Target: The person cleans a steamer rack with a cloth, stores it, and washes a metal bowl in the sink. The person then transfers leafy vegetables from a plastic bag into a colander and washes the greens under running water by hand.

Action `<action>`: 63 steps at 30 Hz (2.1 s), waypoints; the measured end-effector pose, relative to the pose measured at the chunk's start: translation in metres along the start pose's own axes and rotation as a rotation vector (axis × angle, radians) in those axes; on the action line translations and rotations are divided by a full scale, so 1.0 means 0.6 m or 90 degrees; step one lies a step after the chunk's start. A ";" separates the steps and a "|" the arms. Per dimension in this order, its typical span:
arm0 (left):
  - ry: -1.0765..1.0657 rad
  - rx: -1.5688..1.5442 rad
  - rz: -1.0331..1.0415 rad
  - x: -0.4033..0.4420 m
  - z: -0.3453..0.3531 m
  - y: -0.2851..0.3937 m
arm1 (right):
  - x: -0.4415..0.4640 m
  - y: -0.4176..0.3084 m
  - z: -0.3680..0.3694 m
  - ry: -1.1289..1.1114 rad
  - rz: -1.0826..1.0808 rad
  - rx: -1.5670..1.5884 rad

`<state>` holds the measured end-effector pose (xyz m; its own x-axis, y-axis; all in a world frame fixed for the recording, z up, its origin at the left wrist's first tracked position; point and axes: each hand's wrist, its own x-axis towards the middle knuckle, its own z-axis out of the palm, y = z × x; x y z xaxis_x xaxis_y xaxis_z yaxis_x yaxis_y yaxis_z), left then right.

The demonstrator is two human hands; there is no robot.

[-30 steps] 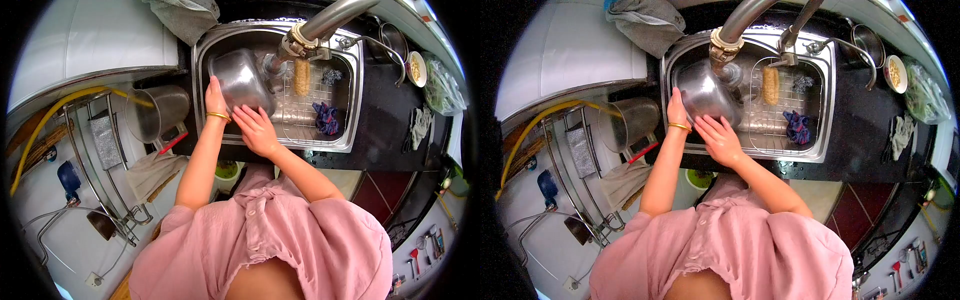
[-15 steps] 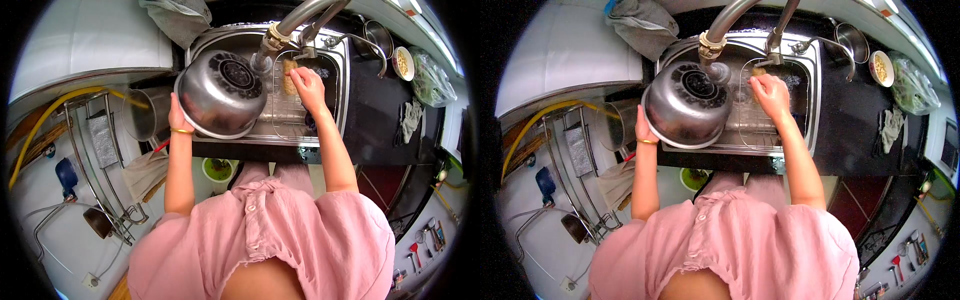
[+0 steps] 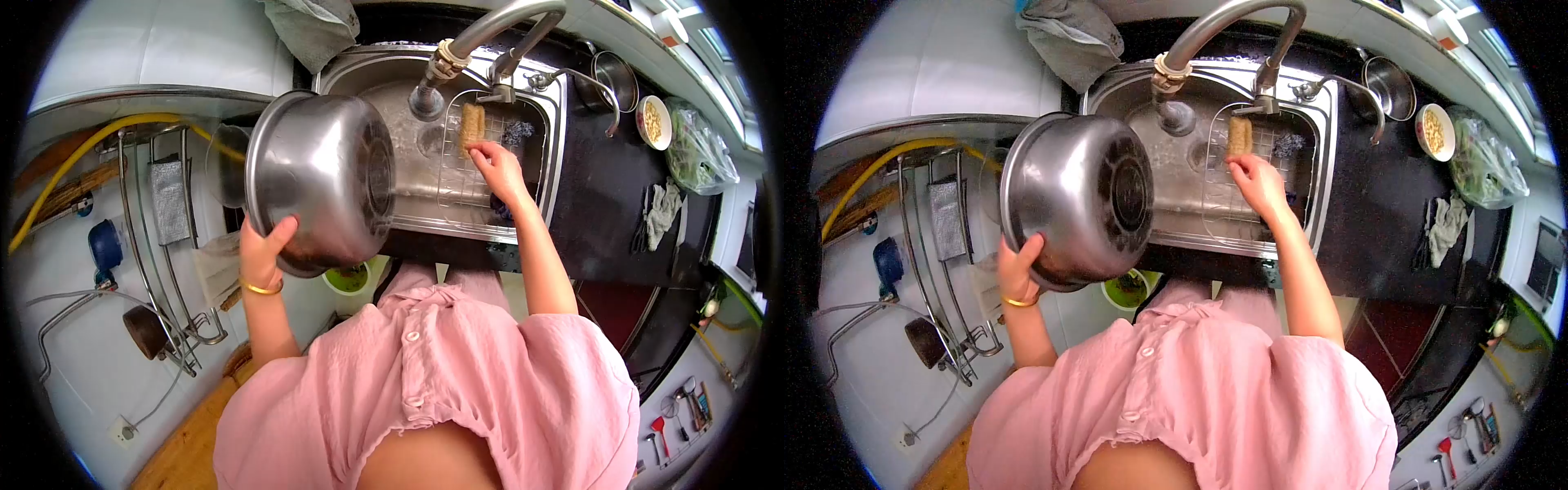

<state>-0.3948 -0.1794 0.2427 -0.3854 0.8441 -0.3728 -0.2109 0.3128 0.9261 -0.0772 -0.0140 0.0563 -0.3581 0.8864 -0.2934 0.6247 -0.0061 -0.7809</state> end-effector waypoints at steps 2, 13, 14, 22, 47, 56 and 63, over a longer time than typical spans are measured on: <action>-0.014 0.084 0.015 -0.024 0.012 0.027 | -0.013 0.016 0.000 -0.019 -0.014 0.001; -0.494 1.012 0.208 -0.017 0.135 -0.048 | -0.068 0.047 -0.026 -0.103 -0.058 0.010; -0.513 1.072 0.234 -0.007 0.134 -0.067 | -0.074 0.050 -0.029 -0.100 -0.059 0.012; -0.512 1.219 0.319 0.047 0.122 -0.158 | -0.124 0.074 -0.054 -0.089 -0.010 0.052; -0.580 1.312 0.337 0.156 0.059 -0.318 | -0.163 0.005 0.030 -0.169 0.016 0.125; -0.434 1.227 0.291 0.205 0.079 -0.389 | -0.198 0.008 0.028 -0.125 0.067 0.111; -0.507 1.085 -0.006 0.224 0.097 -0.415 | -0.254 0.046 0.001 -0.028 0.119 0.090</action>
<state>-0.3420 -0.1186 -0.0346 0.1678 0.6612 -0.7312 0.9837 -0.0635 0.1683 -0.0057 -0.1497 0.0790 -0.2767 0.8429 -0.4615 0.5811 -0.2358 -0.7790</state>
